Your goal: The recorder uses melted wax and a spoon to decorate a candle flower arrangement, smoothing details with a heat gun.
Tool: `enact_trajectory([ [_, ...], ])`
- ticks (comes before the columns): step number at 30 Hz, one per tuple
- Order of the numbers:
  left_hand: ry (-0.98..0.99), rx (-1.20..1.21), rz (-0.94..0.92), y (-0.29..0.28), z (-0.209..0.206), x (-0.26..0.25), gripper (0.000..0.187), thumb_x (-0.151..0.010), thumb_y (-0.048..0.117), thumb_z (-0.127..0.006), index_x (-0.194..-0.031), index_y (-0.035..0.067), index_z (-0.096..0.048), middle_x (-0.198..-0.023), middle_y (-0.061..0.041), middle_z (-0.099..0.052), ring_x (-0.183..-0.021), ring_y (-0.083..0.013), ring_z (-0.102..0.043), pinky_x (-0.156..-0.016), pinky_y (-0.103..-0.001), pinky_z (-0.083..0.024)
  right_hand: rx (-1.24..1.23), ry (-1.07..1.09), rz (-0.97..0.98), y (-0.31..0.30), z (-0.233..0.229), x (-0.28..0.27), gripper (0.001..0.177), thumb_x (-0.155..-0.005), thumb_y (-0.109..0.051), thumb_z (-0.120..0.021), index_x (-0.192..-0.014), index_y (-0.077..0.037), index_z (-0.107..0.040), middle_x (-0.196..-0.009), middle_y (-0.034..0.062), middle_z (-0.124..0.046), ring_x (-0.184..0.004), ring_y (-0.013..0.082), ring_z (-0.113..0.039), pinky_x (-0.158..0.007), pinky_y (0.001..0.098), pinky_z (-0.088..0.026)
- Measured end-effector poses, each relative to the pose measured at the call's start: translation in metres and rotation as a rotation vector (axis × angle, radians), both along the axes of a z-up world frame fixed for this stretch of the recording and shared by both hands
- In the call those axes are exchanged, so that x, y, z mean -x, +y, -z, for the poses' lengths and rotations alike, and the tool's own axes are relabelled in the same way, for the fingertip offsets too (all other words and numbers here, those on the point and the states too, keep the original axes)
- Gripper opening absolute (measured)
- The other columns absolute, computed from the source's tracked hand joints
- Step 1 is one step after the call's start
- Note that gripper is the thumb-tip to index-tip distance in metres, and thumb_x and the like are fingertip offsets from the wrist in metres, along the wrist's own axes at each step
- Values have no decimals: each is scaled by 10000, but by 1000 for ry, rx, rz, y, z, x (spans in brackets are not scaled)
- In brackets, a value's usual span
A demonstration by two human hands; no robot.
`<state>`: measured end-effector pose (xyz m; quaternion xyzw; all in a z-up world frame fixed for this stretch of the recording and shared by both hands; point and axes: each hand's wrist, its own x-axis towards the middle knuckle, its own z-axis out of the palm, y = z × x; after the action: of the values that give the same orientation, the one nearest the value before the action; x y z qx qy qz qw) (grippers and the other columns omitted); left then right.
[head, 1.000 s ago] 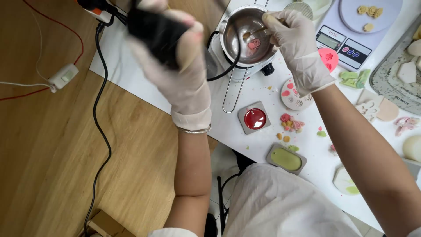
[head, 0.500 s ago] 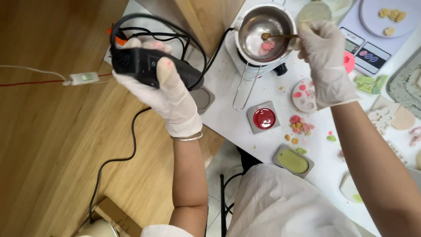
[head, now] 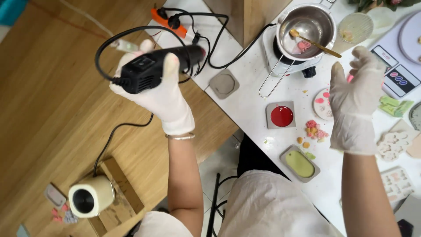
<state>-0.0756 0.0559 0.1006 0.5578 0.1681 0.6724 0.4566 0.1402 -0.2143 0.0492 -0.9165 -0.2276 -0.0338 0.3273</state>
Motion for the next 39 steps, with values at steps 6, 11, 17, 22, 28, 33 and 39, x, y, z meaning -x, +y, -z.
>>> enact_trajectory([
  [6, -287, 264, -97, -10, -3, 17, 327, -911, -71, -767, -1153, -40, -550, -1149, -129, -645, -1083, -228, -613, -1000, -403, -534, -302, 114, -160, -22, -25, 75, 329, -1070, -13, -692, -1375, -41, -572, -1276, 107, -641, -1129, 175, -622, -951, 328, -530],
  [11, -551, 422, 336, -5, 28, 35, 245, -890, -20, -676, -1120, -13, -594, -1096, -74, -627, -1065, -181, -585, -1028, -340, -500, -232, 299, -189, -2, -79, 118, 165, -1045, -100, -672, -1208, -104, -646, -1161, 52, -653, -1002, 163, -646, -862, 334, -547],
  [17, -379, 451, 1017, 1, -3, 31, 524, -551, -24, -589, -1074, 22, -593, -980, -72, -587, -980, -233, -592, -885, -331, -506, -310, -287, -714, 58, -93, 102, 201, -1129, -99, -773, -1257, -71, -620, -1264, 76, -685, -1231, 181, -616, -1060, 376, -533],
  [22, -60, 636, 1182, 11, 39, 5, 441, -729, 100, -678, -1129, -58, -584, -1011, -221, -605, -965, -359, -595, -957, -458, -495, 180, 865, -849, 112, -121, 120, 511, -833, -344, -817, -1226, -66, -645, -991, 246, -654, -756, 290, -617, -683, 430, -477],
  [28, 367, 9, 1317, 39, -54, 39, 676, -818, 8, -635, -1472, 51, -472, -1445, -15, -536, -1343, -160, -523, -1225, -290, -399, -324, 456, -585, 106, -63, 131, 584, -757, -331, -918, -1163, -67, -592, -1032, 72, -701, -896, 141, -660, -819, 307, -544],
  [33, 384, 683, 712, 157, 120, 20, 441, -947, 143, -667, -1365, 44, -565, -1184, -42, -651, -1075, -143, -615, -974, -332, -521, -128, -433, -203, 67, -47, 152, 442, -908, -161, -928, -1184, -39, -604, -1129, 134, -599, -1047, 274, -595, -919, 390, -488],
  [39, 353, 607, 231, 248, 262, -80, 517, -951, 284, -745, -1336, -30, -604, -1250, -120, -703, -1113, -247, -651, -1002, -358, -499, 288, -451, 110, 51, -21, 176, 499, -780, -289, -934, -1131, -86, -642, -1108, 111, -631, -1052, 301, -594, -929, 424, -492],
])
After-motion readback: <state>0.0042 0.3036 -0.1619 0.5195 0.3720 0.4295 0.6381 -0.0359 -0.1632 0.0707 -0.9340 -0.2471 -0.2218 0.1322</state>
